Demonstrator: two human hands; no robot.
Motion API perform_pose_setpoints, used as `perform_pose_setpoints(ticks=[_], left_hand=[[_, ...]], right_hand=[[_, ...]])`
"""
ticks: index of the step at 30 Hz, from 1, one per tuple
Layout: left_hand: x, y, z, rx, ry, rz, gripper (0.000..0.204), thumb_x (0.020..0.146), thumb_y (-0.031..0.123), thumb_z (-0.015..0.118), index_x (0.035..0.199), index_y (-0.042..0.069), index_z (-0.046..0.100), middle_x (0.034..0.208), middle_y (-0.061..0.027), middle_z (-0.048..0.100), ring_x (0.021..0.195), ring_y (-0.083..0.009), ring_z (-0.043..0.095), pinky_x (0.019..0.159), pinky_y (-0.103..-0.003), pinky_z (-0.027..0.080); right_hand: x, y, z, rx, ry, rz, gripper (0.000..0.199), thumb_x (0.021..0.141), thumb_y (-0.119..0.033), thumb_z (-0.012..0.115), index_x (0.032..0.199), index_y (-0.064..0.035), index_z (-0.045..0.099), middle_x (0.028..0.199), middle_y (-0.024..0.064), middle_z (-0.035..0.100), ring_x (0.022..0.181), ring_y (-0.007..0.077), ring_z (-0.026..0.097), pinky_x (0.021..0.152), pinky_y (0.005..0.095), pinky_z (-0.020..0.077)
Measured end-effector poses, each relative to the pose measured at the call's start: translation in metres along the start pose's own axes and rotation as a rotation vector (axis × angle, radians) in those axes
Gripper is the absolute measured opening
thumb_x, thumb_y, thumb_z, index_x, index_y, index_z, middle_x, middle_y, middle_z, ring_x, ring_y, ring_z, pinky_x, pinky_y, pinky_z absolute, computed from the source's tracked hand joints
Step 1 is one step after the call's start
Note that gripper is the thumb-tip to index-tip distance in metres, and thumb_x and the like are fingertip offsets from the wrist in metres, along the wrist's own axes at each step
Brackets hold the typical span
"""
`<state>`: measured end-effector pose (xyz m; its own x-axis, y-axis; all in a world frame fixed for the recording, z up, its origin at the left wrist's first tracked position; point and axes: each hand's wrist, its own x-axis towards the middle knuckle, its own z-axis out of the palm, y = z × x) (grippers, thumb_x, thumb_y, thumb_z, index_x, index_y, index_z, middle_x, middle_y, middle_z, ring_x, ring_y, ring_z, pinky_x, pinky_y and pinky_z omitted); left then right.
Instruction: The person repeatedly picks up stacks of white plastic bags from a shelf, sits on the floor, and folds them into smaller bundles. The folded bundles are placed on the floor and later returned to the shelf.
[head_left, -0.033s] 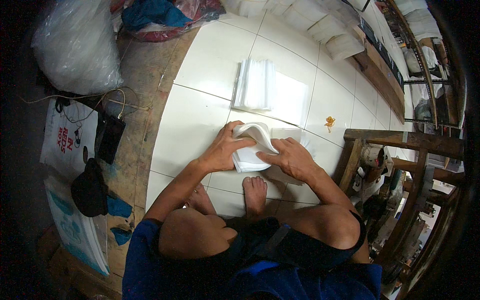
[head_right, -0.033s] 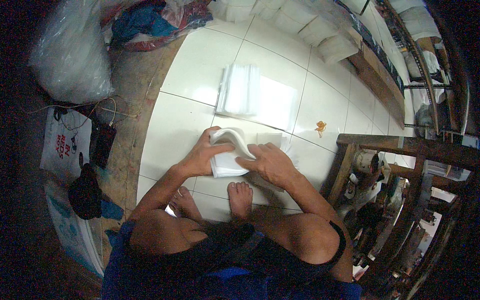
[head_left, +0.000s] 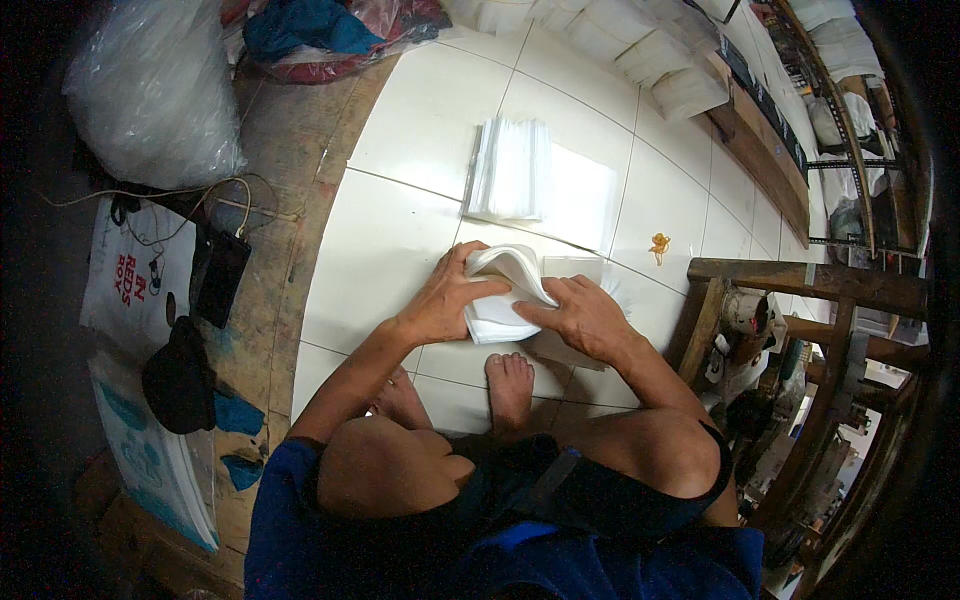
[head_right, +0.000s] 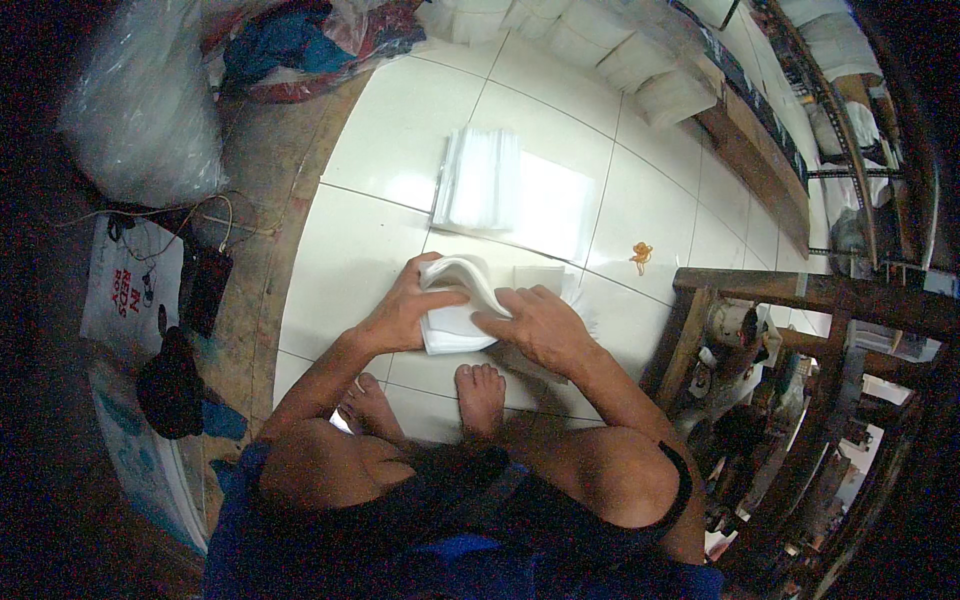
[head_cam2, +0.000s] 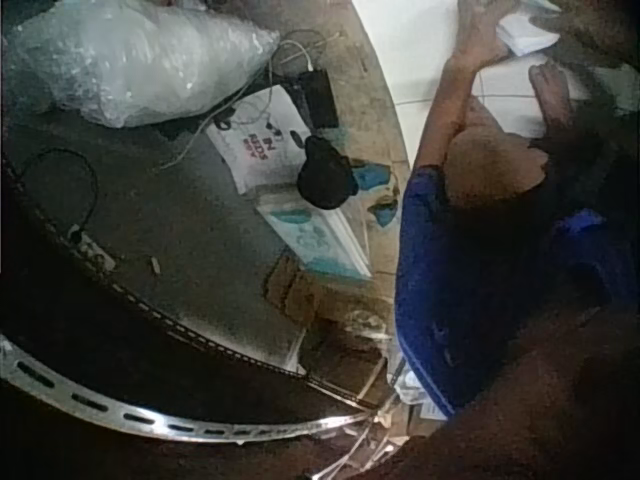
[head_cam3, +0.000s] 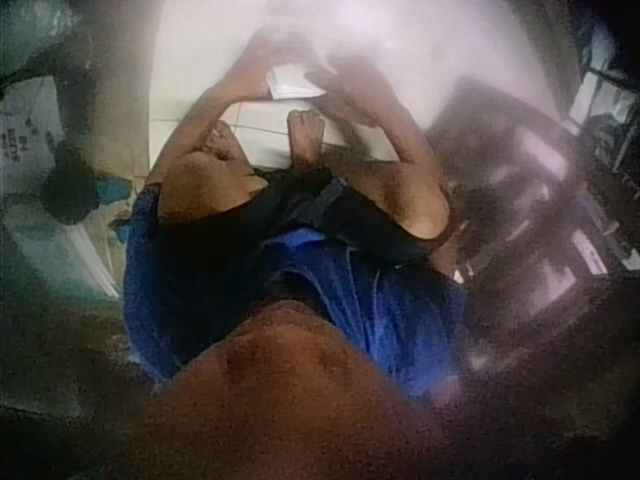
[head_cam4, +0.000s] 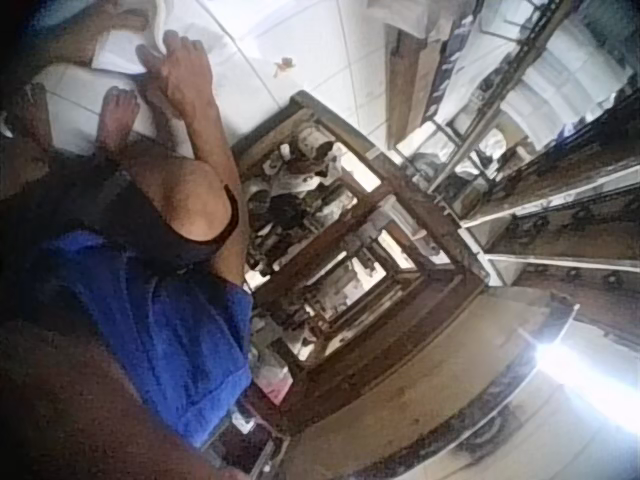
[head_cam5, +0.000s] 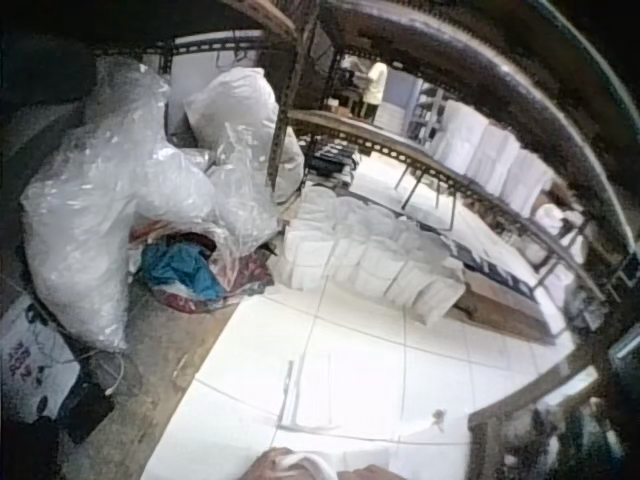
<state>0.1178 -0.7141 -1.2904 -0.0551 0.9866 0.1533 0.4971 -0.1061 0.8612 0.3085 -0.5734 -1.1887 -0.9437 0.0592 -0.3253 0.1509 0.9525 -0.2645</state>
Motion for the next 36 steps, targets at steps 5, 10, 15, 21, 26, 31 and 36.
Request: perform_pose_setpoints(ticks=[5,10,15,21,26,31,36], left_hand=[[0.001,-0.016,-0.005,0.041,0.017,0.022,0.04,0.065,0.006,0.079,0.103,0.014,0.07,0.131,-0.0177,0.042,0.126,-0.038,0.039,0.104,-0.044,0.039],[-0.008,-0.027,0.001,0.009,0.113,-0.031,0.037,0.065,0.002,0.076,0.101,0.011,0.07,0.123,-0.0138,0.051,0.117,-0.0331,0.049,0.098,-0.042,0.043],[-0.007,-0.031,0.017,-0.056,0.243,-0.036,0.033,0.065,-0.002,0.073,0.096,0.007,0.069,0.118,-0.015,0.052,0.111,-0.0336,0.052,0.094,-0.043,0.045],[-0.01,-0.037,0.02,0.024,0.465,0.101,0.07,0.064,-0.004,0.075,0.126,0.005,0.042,0.128,-0.0169,0.046,0.104,-0.0308,0.059,0.085,-0.038,0.051],[-0.008,-0.042,0.01,-0.46,0.29,-0.08,0.105,0.064,0.0,0.079,0.145,0.008,0.013,0.139,-0.0154,0.041,0.101,-0.0242,0.058,0.083,-0.036,0.05],[0.011,-0.032,-0.018,-0.221,-0.04,-0.036,0.074,0.069,0.002,0.075,0.136,0.01,0.047,0.124,-0.0056,0.059,0.095,-0.0225,0.052,0.083,-0.037,0.047],[0.012,-0.035,-0.003,-0.087,0.092,0.041,0.052,0.067,-0.008,0.068,0.115,0.009,0.063,0.115,-0.0107,0.066,0.111,-0.0312,0.055,0.098,-0.043,0.043]], right_hand=[[0.002,0.007,0.009,0.007,0.13,0.058,0.037,0.08,-0.01,0.062,0.117,-0.0155,0.055,0.093,0.0095,0.058,0.079,0.0269,0.06,0.072,0.0393,0.0469],[0.001,0.007,0.005,-0.015,0.275,0.104,0.031,0.08,-0.011,0.066,0.109,-0.0132,0.055,0.089,0.0087,0.059,0.076,0.0282,0.06,0.07,0.0403,0.0473],[-0.01,0.016,0.016,-0.04,0.284,0.104,0.025,0.08,-0.01,0.066,0.101,-0.0115,0.054,0.088,0.0089,0.058,0.072,0.0279,0.059,0.067,0.0393,0.0475],[-0.006,0.016,0.017,-0.075,0.244,0.13,0.02,0.081,-0.008,0.064,0.097,-0.0102,0.051,0.081,0.0091,0.057,0.066,0.0284,0.058,0.063,0.0389,0.0472],[-0.005,0.019,0.019,0.008,0.275,0.065,0.022,0.081,-0.008,0.064,0.098,-0.0087,0.051,0.08,0.0103,0.059,0.068,0.0295,0.059,0.064,0.0397,0.0479],[-0.008,0.017,0.019,0.099,0.244,0.23,0.039,0.078,-0.012,0.071,0.11,-0.006,0.05,0.086,0.013,0.065,0.076,0.0319,0.063,0.069,0.0412,0.0497],[-0.012,0.013,0.003,0.089,0.268,0.315,0.041,0.076,-0.015,0.073,0.109,-0.0062,0.05,0.085,0.0154,0.067,0.076,0.0348,0.065,0.068,0.0447,0.0507]])
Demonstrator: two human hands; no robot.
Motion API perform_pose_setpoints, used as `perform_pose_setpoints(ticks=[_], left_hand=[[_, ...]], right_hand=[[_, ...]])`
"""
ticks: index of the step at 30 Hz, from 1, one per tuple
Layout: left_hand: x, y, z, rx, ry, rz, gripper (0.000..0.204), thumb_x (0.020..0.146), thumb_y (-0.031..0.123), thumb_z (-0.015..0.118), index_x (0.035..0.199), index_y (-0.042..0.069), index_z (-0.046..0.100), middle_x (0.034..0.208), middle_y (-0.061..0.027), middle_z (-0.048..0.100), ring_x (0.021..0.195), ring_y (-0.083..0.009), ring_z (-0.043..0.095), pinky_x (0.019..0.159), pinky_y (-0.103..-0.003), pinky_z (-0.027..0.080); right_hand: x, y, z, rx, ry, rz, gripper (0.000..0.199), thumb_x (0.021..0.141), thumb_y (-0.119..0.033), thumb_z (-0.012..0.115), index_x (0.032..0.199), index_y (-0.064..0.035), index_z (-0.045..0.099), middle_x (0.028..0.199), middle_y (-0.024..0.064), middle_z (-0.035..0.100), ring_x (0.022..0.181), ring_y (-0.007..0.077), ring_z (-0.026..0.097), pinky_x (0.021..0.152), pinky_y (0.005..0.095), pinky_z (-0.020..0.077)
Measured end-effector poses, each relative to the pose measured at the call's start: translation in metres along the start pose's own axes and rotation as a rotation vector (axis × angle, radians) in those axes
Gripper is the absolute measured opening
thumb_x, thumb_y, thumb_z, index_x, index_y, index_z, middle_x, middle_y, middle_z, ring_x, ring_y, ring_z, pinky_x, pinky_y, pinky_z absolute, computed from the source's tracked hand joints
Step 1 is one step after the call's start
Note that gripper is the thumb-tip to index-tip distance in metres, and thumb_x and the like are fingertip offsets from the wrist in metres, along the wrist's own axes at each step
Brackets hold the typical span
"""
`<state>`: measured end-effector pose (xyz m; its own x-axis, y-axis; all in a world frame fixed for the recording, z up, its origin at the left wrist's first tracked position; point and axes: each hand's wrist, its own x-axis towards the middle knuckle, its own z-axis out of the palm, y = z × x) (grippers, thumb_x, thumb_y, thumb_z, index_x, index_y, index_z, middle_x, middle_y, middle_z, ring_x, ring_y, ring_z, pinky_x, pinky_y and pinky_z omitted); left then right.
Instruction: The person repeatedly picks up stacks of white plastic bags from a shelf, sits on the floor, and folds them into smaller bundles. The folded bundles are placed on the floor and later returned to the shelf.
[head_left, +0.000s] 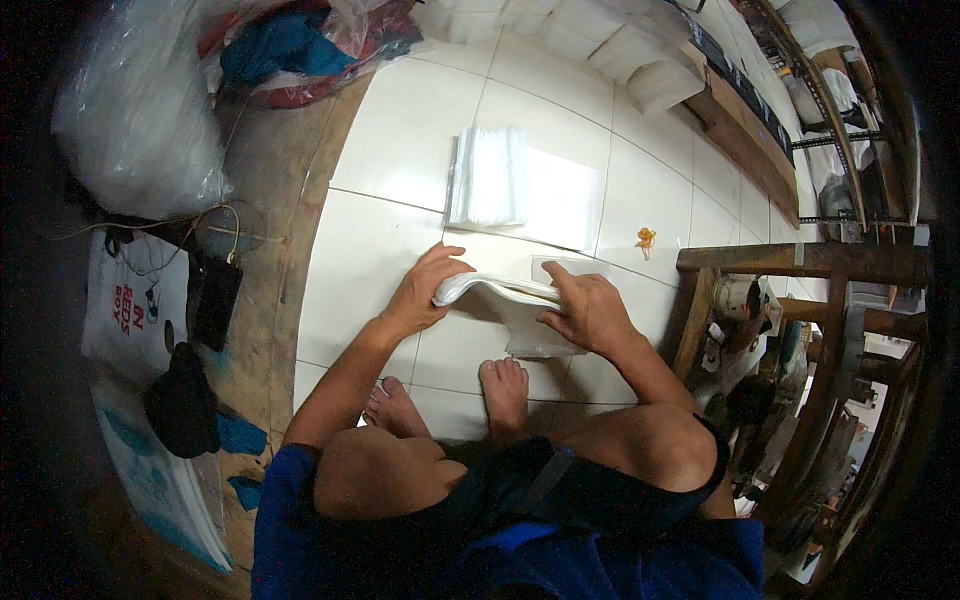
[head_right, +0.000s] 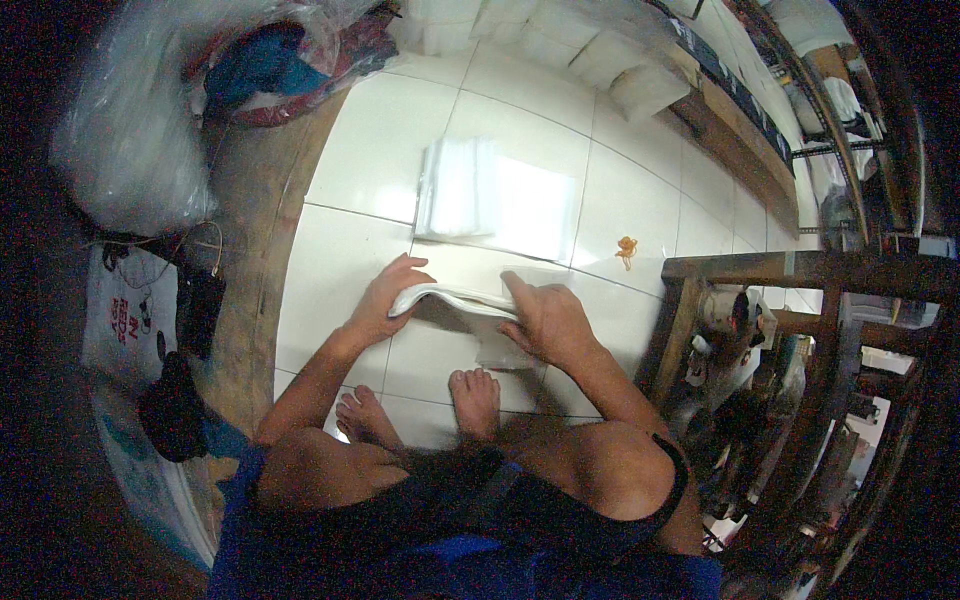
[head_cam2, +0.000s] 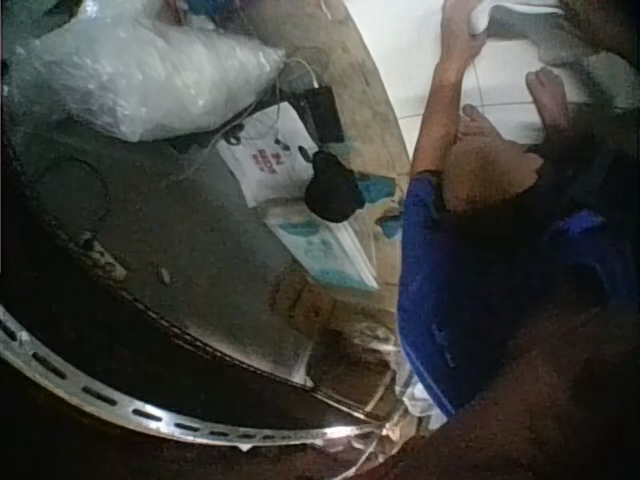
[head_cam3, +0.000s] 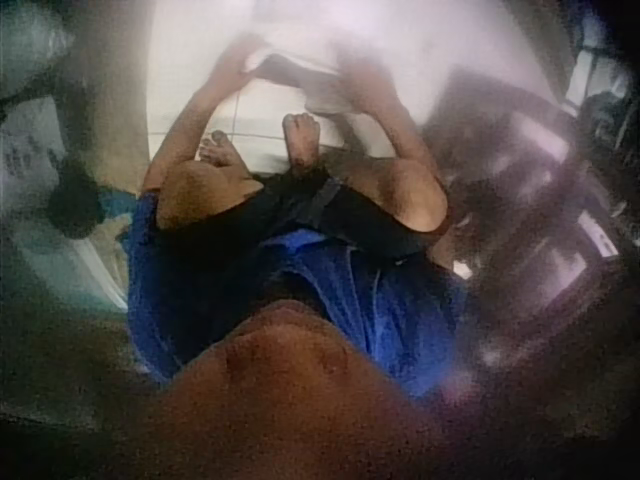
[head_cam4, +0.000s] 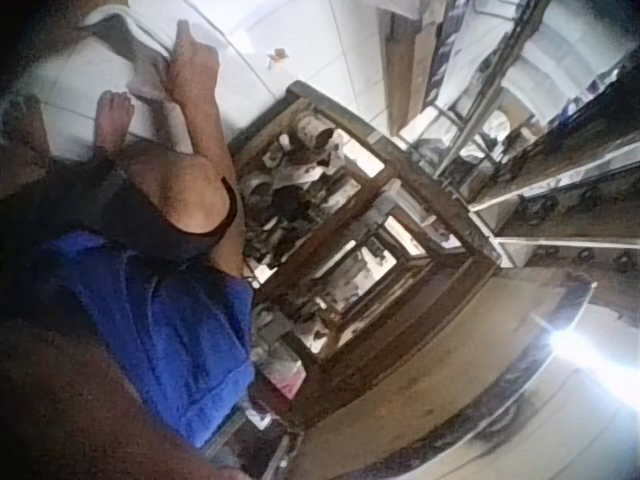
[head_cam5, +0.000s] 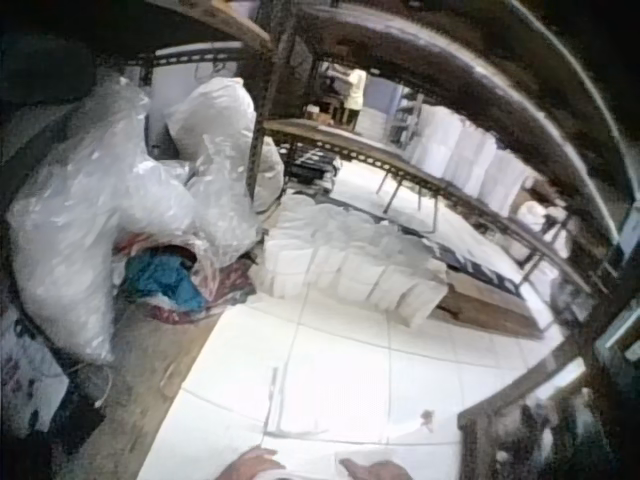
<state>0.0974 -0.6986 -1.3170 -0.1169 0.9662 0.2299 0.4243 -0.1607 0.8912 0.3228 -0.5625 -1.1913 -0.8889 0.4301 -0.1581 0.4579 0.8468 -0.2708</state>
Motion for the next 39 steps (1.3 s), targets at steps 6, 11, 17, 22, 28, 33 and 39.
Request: perform_pose_setpoints(ticks=[6,11,17,22,28,33,39], left_hand=[[-0.022,0.005,0.021,-0.113,0.144,-0.138,0.055,0.067,-0.01,0.068,0.12,0.005,0.06,0.12,-0.0183,0.062,0.113,-0.0324,0.059,0.094,-0.039,0.049],[-0.025,0.024,0.024,-0.088,0.23,0.017,0.056,0.071,-0.002,0.073,0.125,0.003,0.057,0.125,-0.0211,0.057,0.114,-0.0331,0.058,0.095,-0.039,0.049],[-0.034,0.011,0.041,-0.125,0.059,-0.192,0.08,0.071,0.005,0.077,0.141,0.004,0.039,0.137,-0.0173,0.048,0.118,-0.0318,0.053,0.097,-0.041,0.046],[-0.006,0.009,0.045,0.082,0.078,0.008,0.078,0.063,0.002,0.076,0.136,0.004,0.048,0.125,-0.0187,0.057,0.109,-0.0349,0.055,0.091,-0.042,0.046],[-0.014,0.026,0.047,0.006,0.099,0.009,0.067,0.068,0.007,0.072,0.13,-0.003,0.05,0.122,-0.0214,0.057,0.108,-0.0377,0.055,0.093,-0.043,0.046],[-0.017,0.04,0.061,-0.011,0.158,-0.065,0.068,0.073,0.01,0.072,0.133,-0.004,0.045,0.127,-0.0251,0.053,0.115,-0.0406,0.053,0.1,-0.044,0.043],[-0.006,0.029,0.064,-0.099,0.202,-0.131,0.067,0.074,0.006,0.071,0.136,0.0,0.044,0.13,-0.0237,0.053,0.118,-0.04,0.054,0.098,-0.043,0.045]], right_hand=[[-0.006,0.009,-0.01,-0.093,-0.104,0.088,0.026,0.081,-0.01,0.065,0.102,-0.0087,0.051,0.071,0.0161,0.065,0.064,0.0377,0.064,0.057,0.0465,0.0507],[-0.003,-0.004,-0.025,-0.003,-0.075,0.168,0.029,0.083,-0.009,0.062,0.109,-0.0072,0.048,0.077,0.0194,0.065,0.069,0.0396,0.064,0.06,0.0487,0.0503],[0.01,-0.016,-0.002,0.274,-0.061,0.283,0.045,0.091,-0.016,0.057,0.13,-0.0037,0.037,0.086,0.0244,0.064,0.076,0.0428,0.064,0.068,0.0494,0.0497],[0.023,-0.023,-0.013,0.246,-0.116,0.358,0.046,0.091,-0.009,0.053,0.132,-0.0004,0.035,0.085,0.0269,0.063,0.075,0.045,0.063,0.067,0.0503,0.0492],[0.015,-0.015,-0.017,0.152,-0.085,0.203,0.05,0.089,-0.006,0.052,0.134,0.0011,0.034,0.085,0.0286,0.063,0.073,0.0444,0.063,0.064,0.0504,0.0496],[0.022,-0.016,-0.005,0.204,-0.03,0.218,0.061,0.089,-0.016,0.058,0.139,0.0027,0.03,0.096,0.0277,0.061,0.076,0.0424,0.063,0.067,0.0474,0.0512],[0.026,-0.017,-0.002,0.215,0.078,0.171,0.073,0.09,-0.043,0.058,0.142,0.001,0.031,0.112,0.0235,0.057,0.096,0.0394,0.06,0.079,0.0451,0.0486]])
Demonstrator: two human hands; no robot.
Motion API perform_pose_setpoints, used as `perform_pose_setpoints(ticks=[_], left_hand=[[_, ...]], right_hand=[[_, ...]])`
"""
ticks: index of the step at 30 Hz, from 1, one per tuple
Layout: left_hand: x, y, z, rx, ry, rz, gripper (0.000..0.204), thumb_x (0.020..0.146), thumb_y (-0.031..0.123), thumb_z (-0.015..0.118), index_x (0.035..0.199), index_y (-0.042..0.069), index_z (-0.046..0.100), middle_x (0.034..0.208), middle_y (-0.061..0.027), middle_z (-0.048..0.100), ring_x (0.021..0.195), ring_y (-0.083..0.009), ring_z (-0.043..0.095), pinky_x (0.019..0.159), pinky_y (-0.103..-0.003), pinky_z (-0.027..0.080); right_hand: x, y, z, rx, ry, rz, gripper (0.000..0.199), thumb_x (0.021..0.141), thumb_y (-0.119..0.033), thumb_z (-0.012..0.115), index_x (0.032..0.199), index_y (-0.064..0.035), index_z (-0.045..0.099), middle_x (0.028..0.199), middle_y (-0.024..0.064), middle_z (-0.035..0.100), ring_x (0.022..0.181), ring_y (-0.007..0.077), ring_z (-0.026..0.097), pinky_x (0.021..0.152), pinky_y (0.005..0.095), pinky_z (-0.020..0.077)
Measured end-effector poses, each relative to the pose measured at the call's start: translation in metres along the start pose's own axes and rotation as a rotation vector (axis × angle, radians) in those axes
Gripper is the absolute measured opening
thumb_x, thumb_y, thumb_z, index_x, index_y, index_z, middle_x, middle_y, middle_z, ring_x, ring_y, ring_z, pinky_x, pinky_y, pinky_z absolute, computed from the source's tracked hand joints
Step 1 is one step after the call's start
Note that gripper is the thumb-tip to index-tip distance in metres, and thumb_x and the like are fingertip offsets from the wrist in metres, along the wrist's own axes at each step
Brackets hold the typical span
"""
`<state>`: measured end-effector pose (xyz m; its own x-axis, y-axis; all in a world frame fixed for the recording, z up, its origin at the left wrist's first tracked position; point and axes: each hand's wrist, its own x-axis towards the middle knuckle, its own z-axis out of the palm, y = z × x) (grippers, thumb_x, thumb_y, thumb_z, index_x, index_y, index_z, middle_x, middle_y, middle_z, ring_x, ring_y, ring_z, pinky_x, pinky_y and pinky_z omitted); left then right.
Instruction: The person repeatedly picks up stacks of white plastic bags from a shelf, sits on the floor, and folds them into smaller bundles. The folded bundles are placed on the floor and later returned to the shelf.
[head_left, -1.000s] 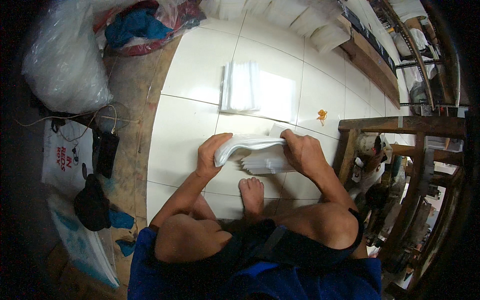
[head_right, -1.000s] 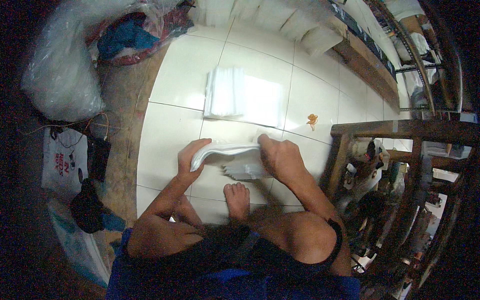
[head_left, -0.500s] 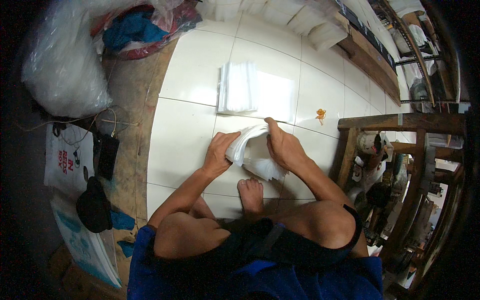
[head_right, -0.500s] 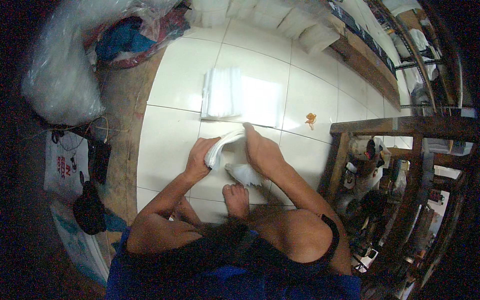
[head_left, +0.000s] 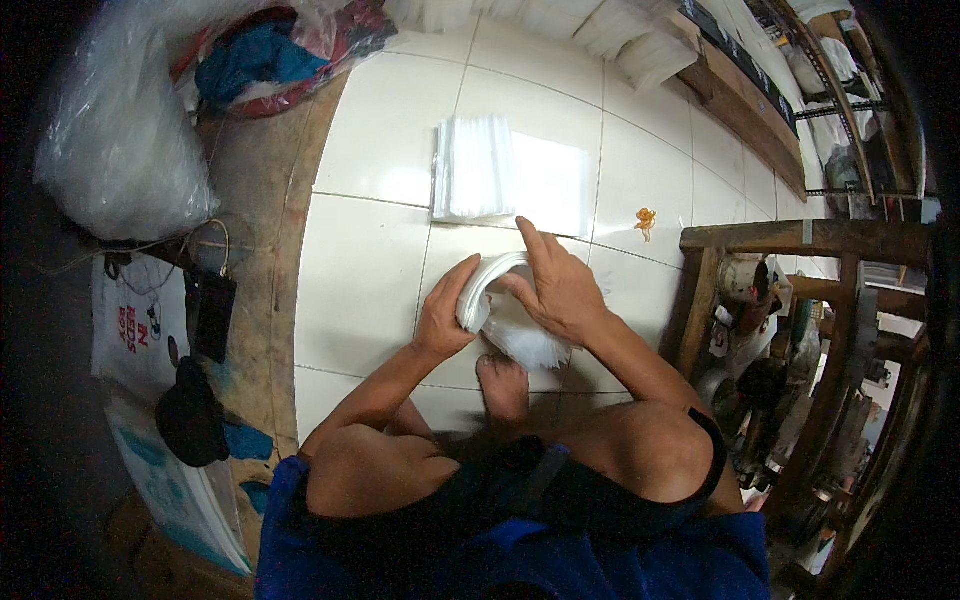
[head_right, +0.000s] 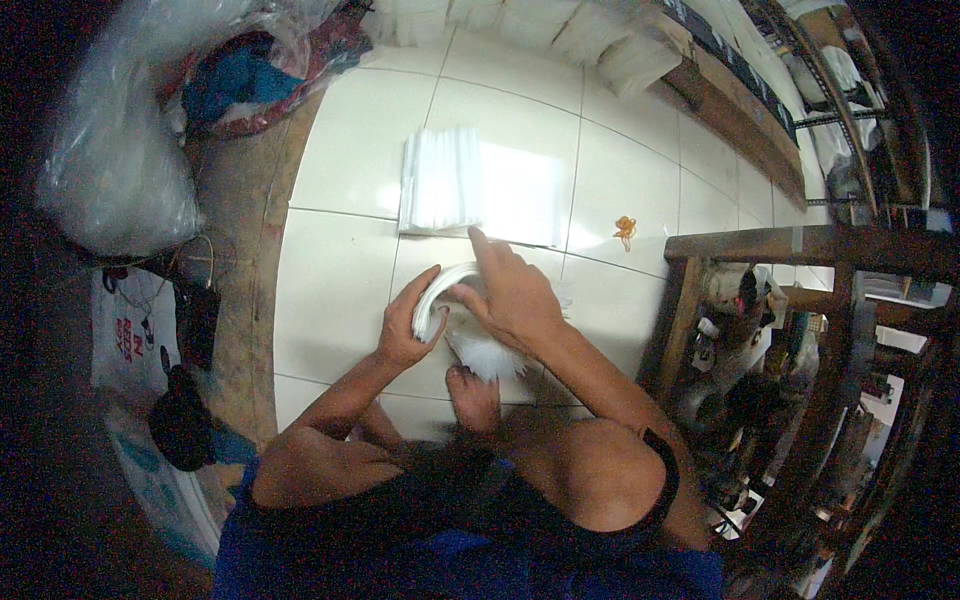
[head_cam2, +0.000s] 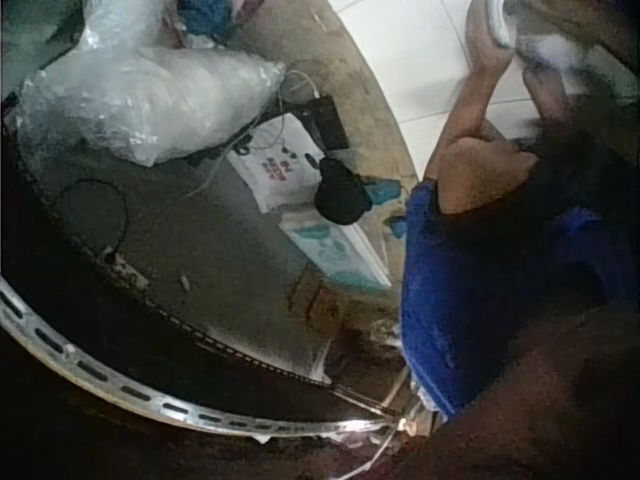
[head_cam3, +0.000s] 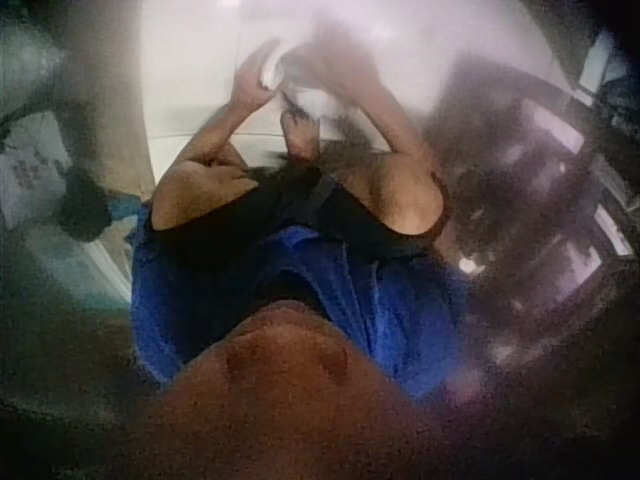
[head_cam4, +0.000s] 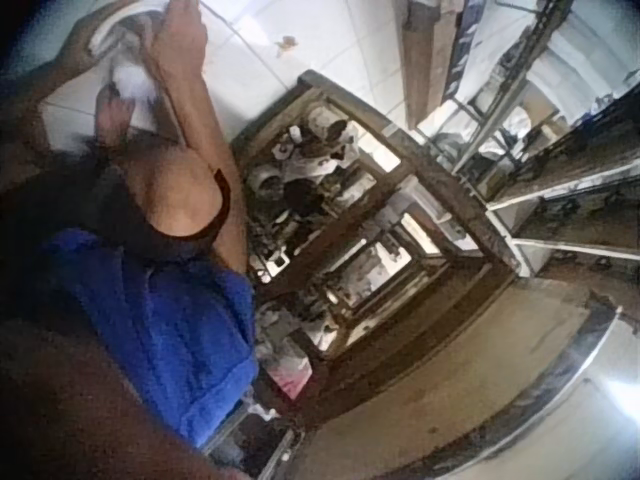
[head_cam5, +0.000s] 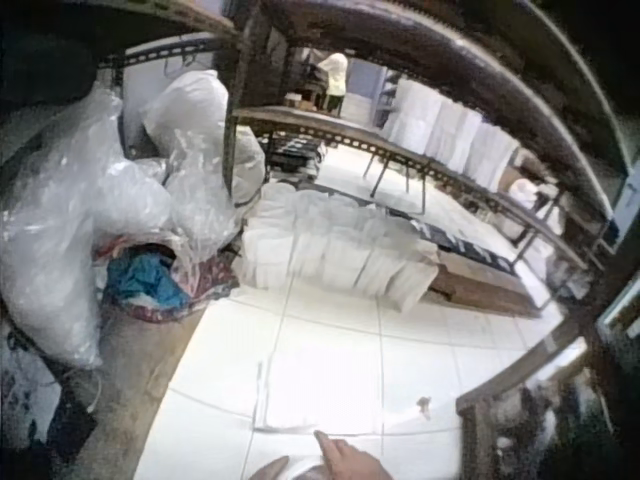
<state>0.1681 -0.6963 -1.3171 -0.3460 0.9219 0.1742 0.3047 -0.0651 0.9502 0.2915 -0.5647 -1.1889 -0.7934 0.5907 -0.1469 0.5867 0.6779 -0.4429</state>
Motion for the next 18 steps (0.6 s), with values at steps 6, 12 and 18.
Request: perform_pose_setpoints(ticks=[6,12,18], left_hand=[[0.005,-0.002,-0.005,-0.013,0.022,0.013,0.067,0.075,-0.001,0.066,0.137,-0.003,0.04,0.132,-0.0224,0.053,0.123,-0.0336,0.053,0.103,-0.039,0.042],[0.008,-0.001,-0.004,-0.004,0.028,0.012,0.067,0.073,0.0,0.069,0.135,0.001,0.043,0.13,-0.0224,0.055,0.121,-0.036,0.054,0.1,-0.04,0.045],[0.002,-0.021,0.0,0.003,0.093,0.112,0.04,0.069,0.001,0.064,0.108,0.0,0.054,0.121,-0.0233,0.058,0.105,-0.038,0.061,0.098,-0.044,0.045]], right_hand=[[0.029,0.007,0.016,-0.052,-0.022,-0.119,0.082,0.087,-0.065,0.047,0.14,-0.0025,0.038,0.114,0.0226,0.055,0.095,0.0374,0.058,0.081,0.0441,0.0464],[0.045,-0.003,0.022,-0.171,0.131,-0.217,0.088,0.082,-0.075,0.039,0.139,-0.008,0.042,0.114,0.0173,0.055,0.1,0.0324,0.053,0.084,0.0429,0.04],[0.054,-0.027,0.02,-0.135,0.108,-0.315,0.086,0.082,-0.075,0.039,0.136,-0.0079,0.047,0.111,0.0171,0.055,0.096,0.031,0.054,0.085,0.0433,0.0383]])
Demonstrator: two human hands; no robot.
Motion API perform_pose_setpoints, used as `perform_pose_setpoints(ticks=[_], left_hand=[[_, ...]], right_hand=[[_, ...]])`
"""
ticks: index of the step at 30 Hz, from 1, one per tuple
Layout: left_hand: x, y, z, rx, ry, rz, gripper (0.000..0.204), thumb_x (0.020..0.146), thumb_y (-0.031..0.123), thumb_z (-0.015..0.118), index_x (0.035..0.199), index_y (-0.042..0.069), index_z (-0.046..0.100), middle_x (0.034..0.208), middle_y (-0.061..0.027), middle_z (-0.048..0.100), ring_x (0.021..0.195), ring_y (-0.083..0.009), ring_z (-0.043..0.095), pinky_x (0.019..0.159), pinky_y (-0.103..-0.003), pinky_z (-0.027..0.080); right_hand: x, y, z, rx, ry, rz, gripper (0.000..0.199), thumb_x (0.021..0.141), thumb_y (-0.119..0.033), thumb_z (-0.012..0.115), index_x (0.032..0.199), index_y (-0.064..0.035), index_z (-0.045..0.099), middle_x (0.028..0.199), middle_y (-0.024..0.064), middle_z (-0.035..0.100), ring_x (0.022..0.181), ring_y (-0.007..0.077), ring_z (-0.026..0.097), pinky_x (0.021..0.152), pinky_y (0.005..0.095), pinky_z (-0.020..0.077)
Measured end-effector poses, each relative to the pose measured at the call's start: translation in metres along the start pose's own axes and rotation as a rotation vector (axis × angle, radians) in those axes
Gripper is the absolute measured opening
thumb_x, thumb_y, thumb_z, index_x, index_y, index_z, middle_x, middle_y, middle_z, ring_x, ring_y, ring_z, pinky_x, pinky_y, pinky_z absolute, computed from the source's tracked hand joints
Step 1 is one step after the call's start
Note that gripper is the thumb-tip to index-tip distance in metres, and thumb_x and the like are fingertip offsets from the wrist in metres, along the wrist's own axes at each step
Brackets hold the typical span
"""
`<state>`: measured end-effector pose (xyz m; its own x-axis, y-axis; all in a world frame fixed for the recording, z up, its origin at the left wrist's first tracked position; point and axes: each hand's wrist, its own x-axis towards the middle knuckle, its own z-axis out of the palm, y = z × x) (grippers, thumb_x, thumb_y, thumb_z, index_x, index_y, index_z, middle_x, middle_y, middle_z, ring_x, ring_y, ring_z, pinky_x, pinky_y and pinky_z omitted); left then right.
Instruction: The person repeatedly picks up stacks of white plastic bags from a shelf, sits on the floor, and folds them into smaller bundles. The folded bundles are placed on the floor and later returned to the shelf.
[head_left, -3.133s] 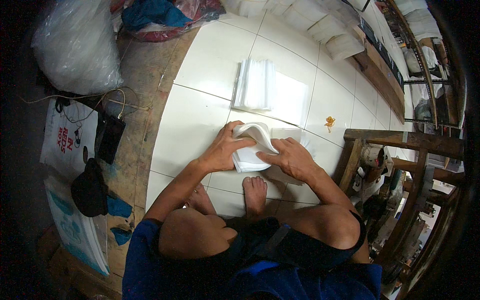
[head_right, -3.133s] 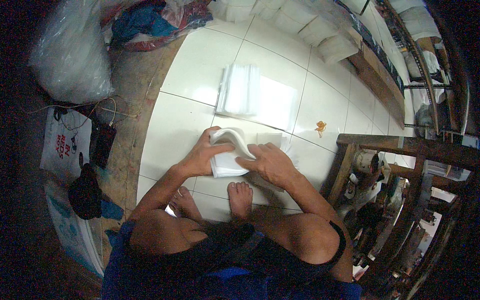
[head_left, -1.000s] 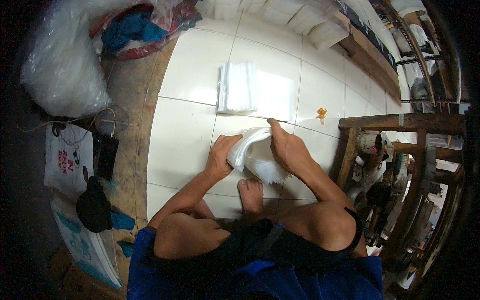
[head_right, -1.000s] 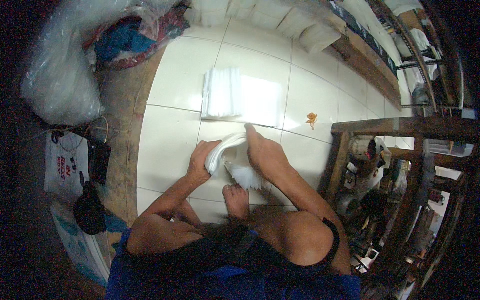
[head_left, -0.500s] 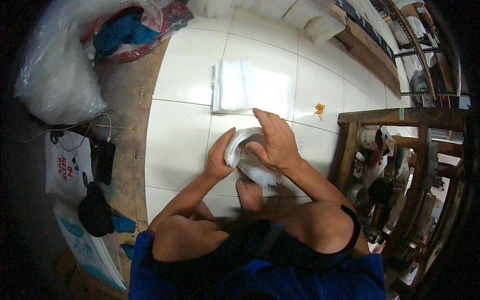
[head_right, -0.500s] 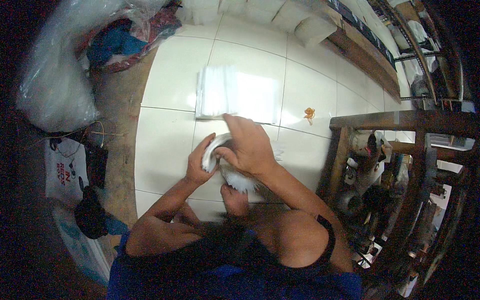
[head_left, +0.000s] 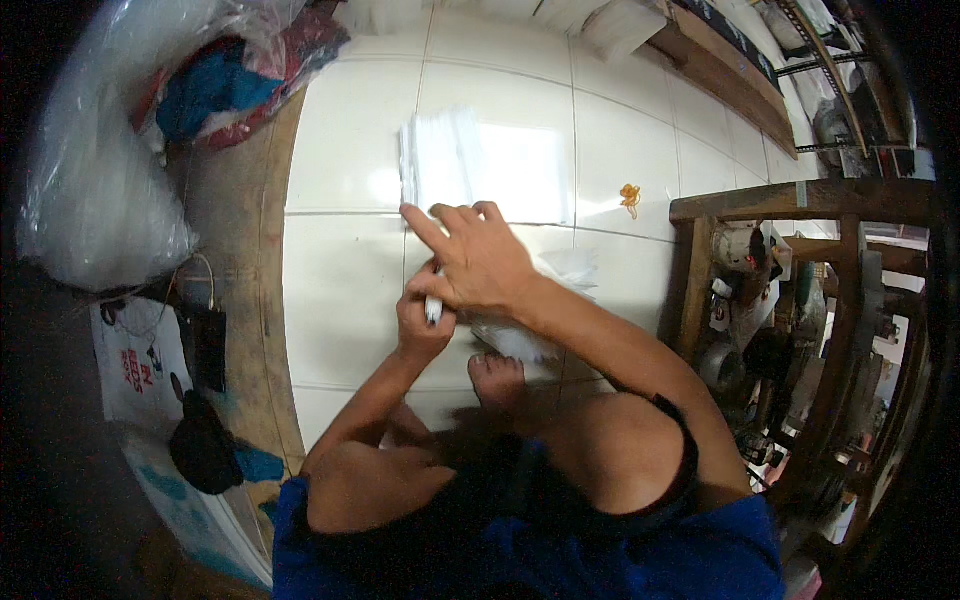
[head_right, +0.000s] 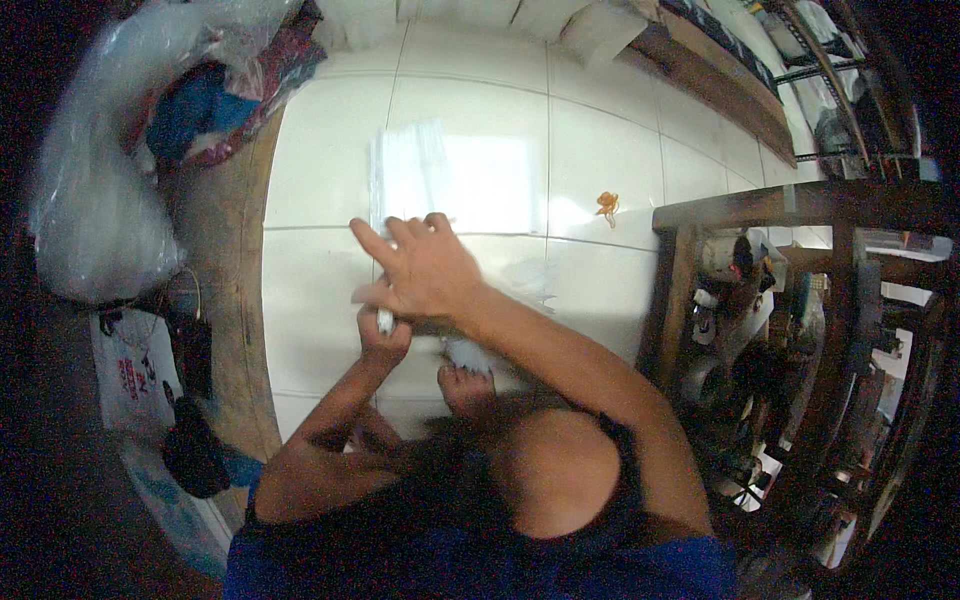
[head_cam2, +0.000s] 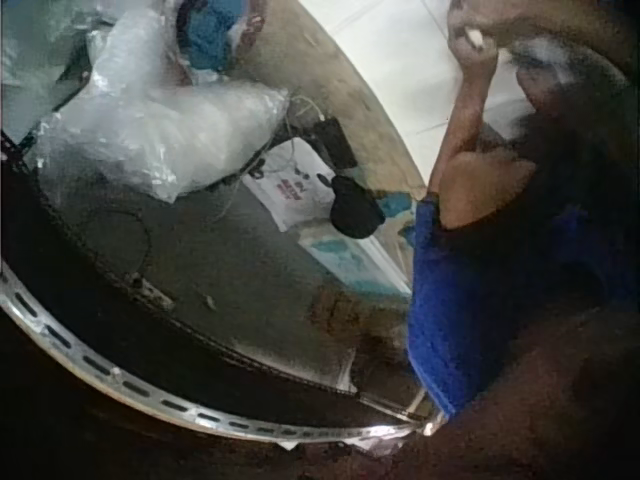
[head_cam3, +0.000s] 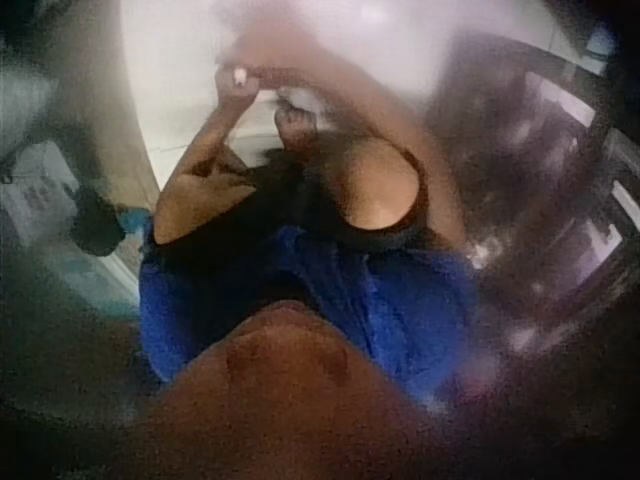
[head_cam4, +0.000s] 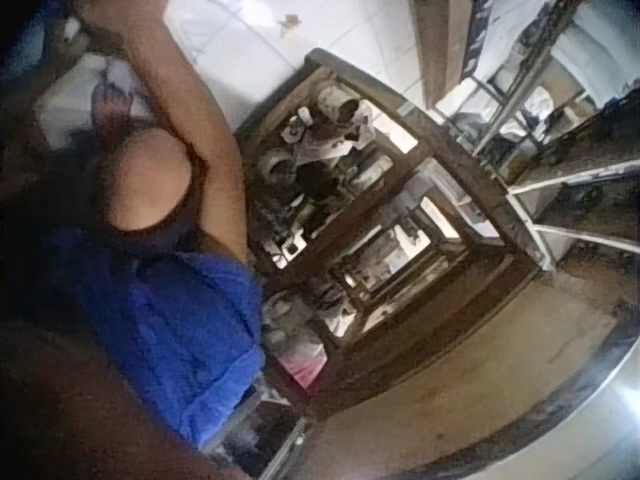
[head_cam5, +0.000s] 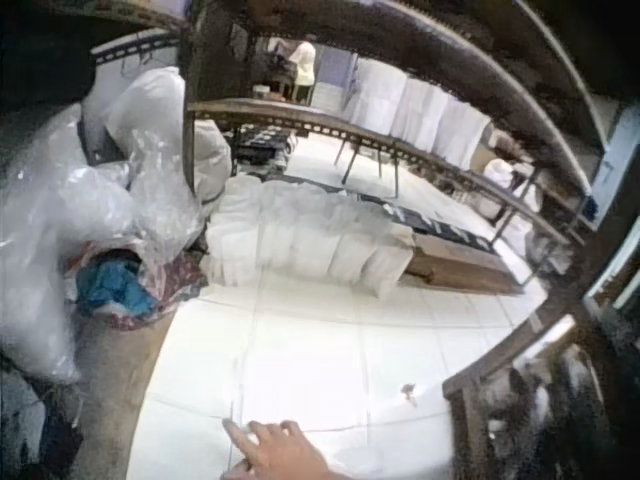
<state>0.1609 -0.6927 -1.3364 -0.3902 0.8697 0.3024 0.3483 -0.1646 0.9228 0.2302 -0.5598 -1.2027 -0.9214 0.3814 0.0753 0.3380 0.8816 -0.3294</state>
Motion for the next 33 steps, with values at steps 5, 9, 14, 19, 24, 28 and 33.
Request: perform_pose_setpoints(ticks=[5,9,14,19,24,28,33], left_hand=[[-0.019,-0.008,0.008,0.042,0.072,-0.166,0.033,0.071,0.002,0.059,0.104,-0.003,0.057,0.112,-0.0221,0.062,0.096,-0.0372,0.061,0.094,-0.042,0.046],[-0.012,-0.006,0.002,-0.008,0.06,-0.087,0.036,0.071,-0.001,0.056,0.107,-0.003,0.058,0.114,-0.0226,0.062,0.099,-0.0366,0.062,0.094,-0.041,0.047],[0.003,0.001,-0.005,-0.074,0.043,-0.037,0.04,0.071,-0.006,0.053,0.11,-0.004,0.058,0.116,-0.0233,0.062,0.104,-0.036,0.063,0.093,-0.04,0.048],[0.012,0.005,-0.008,-0.051,-0.014,-0.007,0.045,0.074,-0.01,0.053,0.119,-0.004,0.058,0.121,-0.0234,0.061,0.112,-0.0353,0.061,0.094,-0.039,0.048],[0.009,0.006,-0.008,-0.098,-0.014,-0.105,0.043,0.078,-0.007,0.057,0.121,-0.001,0.058,0.117,-0.0209,0.064,0.109,-0.0354,0.062,0.094,-0.039,0.049],[0.012,0.012,-0.011,-0.063,-0.045,-0.116,0.042,0.08,-0.007,0.057,0.121,0.0,0.059,0.116,-0.0198,0.064,0.107,-0.0336,0.063,0.092,-0.038,0.049],[0.015,0.016,-0.016,-0.079,-0.055,-0.185,0.038,0.082,-0.005,0.056,0.119,0.0,0.061,0.113,-0.0188,0.066,0.104,-0.0306,0.065,0.089,-0.035,0.05]], right_hand=[[0.009,-0.008,0.001,-0.043,-0.032,-0.055,0.087,0.08,-0.075,0.043,0.136,-0.0089,0.046,0.109,0.0172,0.056,0.097,0.0304,0.053,0.086,0.0444,0.0367],[0.007,-0.023,-0.007,0.062,0.056,-0.1,0.087,0.078,-0.074,0.047,0.137,-0.0094,0.045,0.111,0.0179,0.056,0.101,0.0315,0.052,0.089,0.0461,0.036],[0.003,-0.015,-0.015,0.056,0.018,-0.051,0.088,0.078,-0.072,0.05,0.138,-0.0085,0.044,0.112,0.0178,0.056,0.105,0.0326,0.052,0.092,0.0472,0.0359],[-0.008,0.018,-0.01,-0.029,0.04,-0.014,0.094,0.077,-0.077,0.045,0.137,-0.0039,0.043,0.108,0.0169,0.057,0.102,0.0322,0.053,0.092,0.0461,0.0351],[-0.024,0.031,-0.027,-0.026,-0.156,0.163,0.094,0.08,-0.076,0.044,0.139,-0.0026,0.04,0.096,0.0166,0.058,0.091,0.0337,0.056,0.086,0.0454,0.0383],[-0.037,0.03,-0.027,0.028,-0.126,0.144,0.091,0.081,-0.069,0.052,0.14,-0.0008,0.038,0.091,0.0161,0.059,0.087,0.0327,0.057,0.082,0.0443,0.0416],[-0.046,0.02,-0.032,-0.121,-0.218,0.088,0.092,0.077,-0.059,0.066,0.14,0.0008,0.035,0.093,0.0156,0.058,0.087,0.0317,0.057,0.081,0.0428,0.042]])
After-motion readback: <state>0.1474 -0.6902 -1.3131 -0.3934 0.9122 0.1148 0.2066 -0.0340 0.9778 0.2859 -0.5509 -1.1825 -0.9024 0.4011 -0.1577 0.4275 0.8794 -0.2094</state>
